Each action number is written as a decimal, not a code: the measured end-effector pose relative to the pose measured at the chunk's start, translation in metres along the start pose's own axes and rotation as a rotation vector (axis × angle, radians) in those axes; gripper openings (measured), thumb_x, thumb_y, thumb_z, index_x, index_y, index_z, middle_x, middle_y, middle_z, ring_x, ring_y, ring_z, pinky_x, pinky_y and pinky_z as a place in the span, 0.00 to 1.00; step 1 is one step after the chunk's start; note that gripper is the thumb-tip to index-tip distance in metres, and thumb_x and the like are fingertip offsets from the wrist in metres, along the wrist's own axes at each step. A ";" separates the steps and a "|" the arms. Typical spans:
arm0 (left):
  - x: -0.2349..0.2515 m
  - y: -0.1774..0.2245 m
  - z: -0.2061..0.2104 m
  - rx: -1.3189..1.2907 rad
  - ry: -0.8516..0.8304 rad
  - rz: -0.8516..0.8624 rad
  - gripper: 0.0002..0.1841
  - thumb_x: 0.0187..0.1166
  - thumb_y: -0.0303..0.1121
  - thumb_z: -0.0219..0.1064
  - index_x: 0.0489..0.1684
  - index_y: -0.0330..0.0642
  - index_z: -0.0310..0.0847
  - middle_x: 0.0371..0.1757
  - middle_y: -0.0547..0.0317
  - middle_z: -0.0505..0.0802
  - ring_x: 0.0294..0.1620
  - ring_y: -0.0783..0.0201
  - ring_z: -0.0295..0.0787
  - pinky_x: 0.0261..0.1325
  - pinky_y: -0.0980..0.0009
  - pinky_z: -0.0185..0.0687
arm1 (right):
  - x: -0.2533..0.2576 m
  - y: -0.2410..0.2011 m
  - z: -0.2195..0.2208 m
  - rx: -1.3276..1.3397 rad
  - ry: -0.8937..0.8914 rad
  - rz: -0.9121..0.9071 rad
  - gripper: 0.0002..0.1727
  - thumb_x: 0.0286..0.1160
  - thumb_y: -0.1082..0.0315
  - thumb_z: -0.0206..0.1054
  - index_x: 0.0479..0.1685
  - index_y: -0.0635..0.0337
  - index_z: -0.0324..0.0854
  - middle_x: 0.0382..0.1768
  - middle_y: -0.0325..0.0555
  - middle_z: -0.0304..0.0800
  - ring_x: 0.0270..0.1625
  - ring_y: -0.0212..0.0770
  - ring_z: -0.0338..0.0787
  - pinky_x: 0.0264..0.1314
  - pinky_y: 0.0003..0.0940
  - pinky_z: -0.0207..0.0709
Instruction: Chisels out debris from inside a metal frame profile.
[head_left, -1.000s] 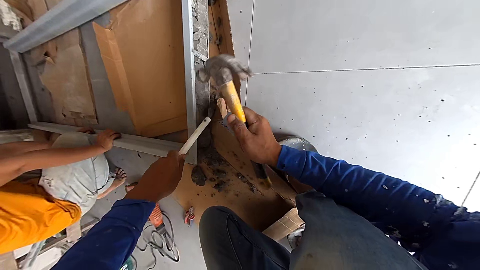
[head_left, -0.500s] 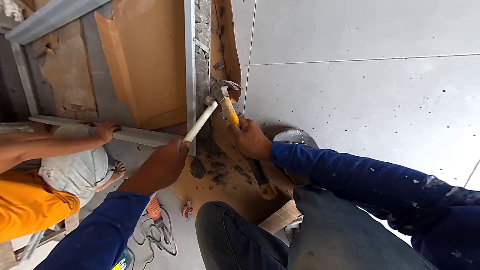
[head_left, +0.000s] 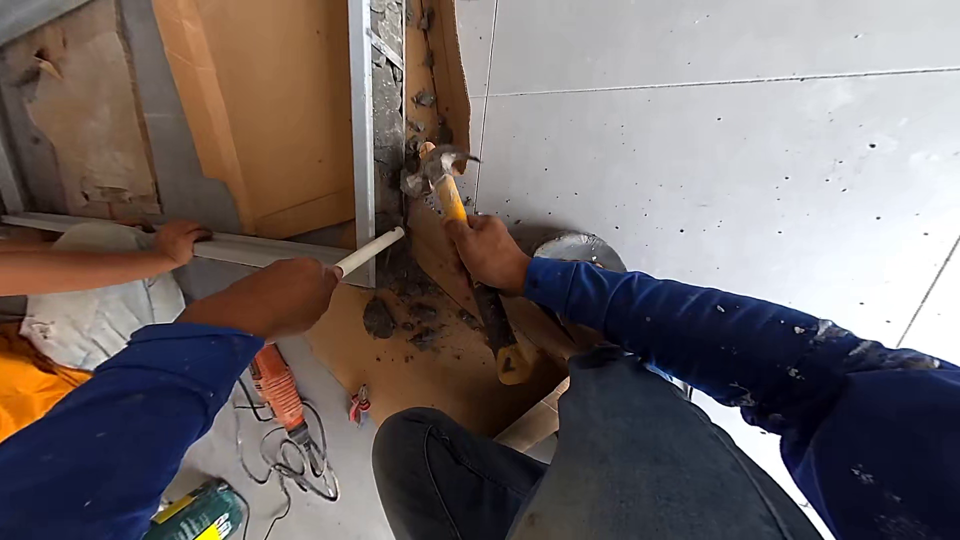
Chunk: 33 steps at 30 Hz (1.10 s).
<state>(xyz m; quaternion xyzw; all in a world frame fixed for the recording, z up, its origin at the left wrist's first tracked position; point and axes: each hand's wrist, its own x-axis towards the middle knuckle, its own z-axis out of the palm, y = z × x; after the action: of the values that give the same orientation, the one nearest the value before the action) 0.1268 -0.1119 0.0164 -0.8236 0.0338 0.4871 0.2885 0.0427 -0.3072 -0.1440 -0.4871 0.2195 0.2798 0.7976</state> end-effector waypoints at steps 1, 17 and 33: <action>-0.003 0.000 0.000 0.010 -0.009 0.001 0.30 0.95 0.50 0.39 0.43 0.32 0.81 0.35 0.40 0.87 0.40 0.42 0.88 0.46 0.40 0.82 | 0.001 -0.004 0.000 0.029 0.021 -0.026 0.25 0.94 0.50 0.52 0.38 0.64 0.79 0.18 0.47 0.83 0.15 0.40 0.84 0.17 0.36 0.82; -0.005 0.000 -0.001 0.209 0.027 0.010 0.26 0.94 0.50 0.44 0.40 0.38 0.80 0.36 0.44 0.88 0.42 0.44 0.91 0.45 0.44 0.85 | -0.002 0.017 0.014 -0.354 -0.168 0.243 0.22 0.91 0.51 0.55 0.41 0.63 0.79 0.21 0.46 0.83 0.17 0.39 0.84 0.22 0.37 0.82; 0.002 -0.009 0.013 0.182 0.025 0.047 0.25 0.94 0.49 0.44 0.43 0.38 0.82 0.37 0.43 0.89 0.41 0.43 0.91 0.44 0.42 0.86 | 0.007 0.015 0.013 -0.192 0.043 -0.018 0.22 0.94 0.54 0.51 0.39 0.64 0.77 0.18 0.48 0.80 0.15 0.41 0.84 0.19 0.40 0.83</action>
<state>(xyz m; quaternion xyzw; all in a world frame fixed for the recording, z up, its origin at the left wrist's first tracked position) 0.1208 -0.0971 0.0145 -0.7990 0.1008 0.4784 0.3502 0.0390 -0.2884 -0.1532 -0.5693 0.2044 0.2816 0.7449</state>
